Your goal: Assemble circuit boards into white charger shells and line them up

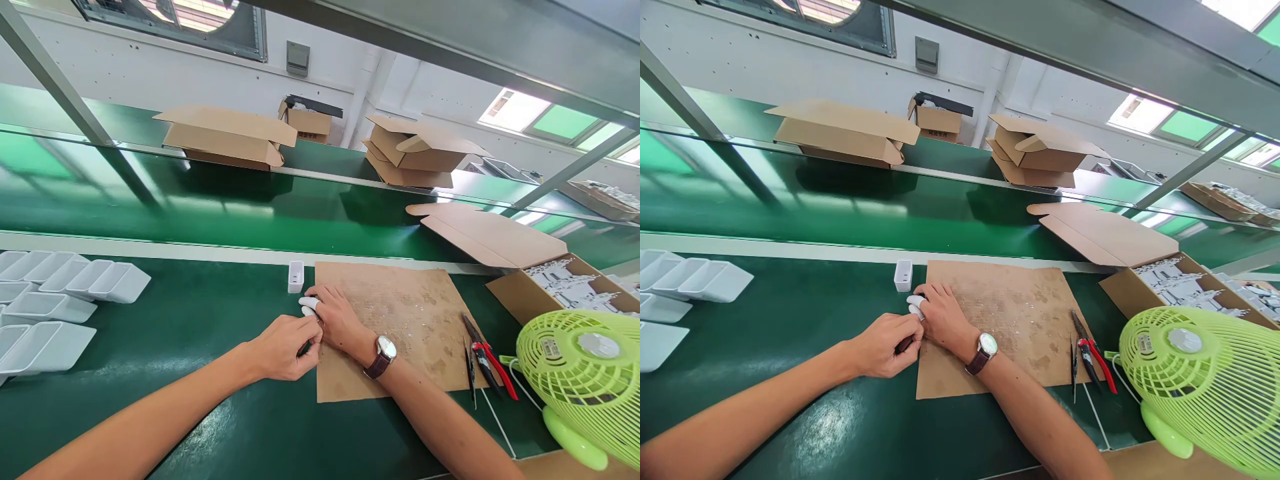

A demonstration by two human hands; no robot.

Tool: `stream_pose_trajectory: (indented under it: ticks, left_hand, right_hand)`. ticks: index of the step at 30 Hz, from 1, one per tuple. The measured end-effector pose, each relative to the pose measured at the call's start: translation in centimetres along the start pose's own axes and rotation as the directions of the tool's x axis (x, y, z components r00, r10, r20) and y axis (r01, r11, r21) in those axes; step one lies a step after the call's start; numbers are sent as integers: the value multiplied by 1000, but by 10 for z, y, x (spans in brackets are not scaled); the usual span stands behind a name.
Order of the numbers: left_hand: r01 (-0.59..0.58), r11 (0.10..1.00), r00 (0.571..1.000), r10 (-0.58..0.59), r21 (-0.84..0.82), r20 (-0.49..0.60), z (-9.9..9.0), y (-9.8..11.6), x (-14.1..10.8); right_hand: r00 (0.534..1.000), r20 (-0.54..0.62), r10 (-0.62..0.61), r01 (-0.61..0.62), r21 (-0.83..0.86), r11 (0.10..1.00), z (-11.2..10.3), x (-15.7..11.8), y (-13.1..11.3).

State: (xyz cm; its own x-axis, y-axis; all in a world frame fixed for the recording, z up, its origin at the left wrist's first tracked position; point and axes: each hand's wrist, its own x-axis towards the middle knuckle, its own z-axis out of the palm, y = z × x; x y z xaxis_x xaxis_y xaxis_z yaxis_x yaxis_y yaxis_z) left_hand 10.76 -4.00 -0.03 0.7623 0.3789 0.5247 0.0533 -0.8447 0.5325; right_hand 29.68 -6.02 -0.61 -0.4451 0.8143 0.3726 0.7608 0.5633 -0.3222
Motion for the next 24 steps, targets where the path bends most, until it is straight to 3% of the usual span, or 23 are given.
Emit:
stream_pose_trajectory:
  ticks: [12,19,24]
  left_hand:
    - [-70,997,998,70,27,3,4,-3,-2]
    - [-134,986,991,134,100,6,8,-1,-7]
    - [-66,997,997,64,45,31,6,-3,-7]
  right_hand:
    - [999,46,21,-20,-8,1000,0,-2,-1]
    - [999,-36,-22,21,-29,999,1,-1,-2]
    - [998,-51,-48,48,-1,999,2,-1,-1]
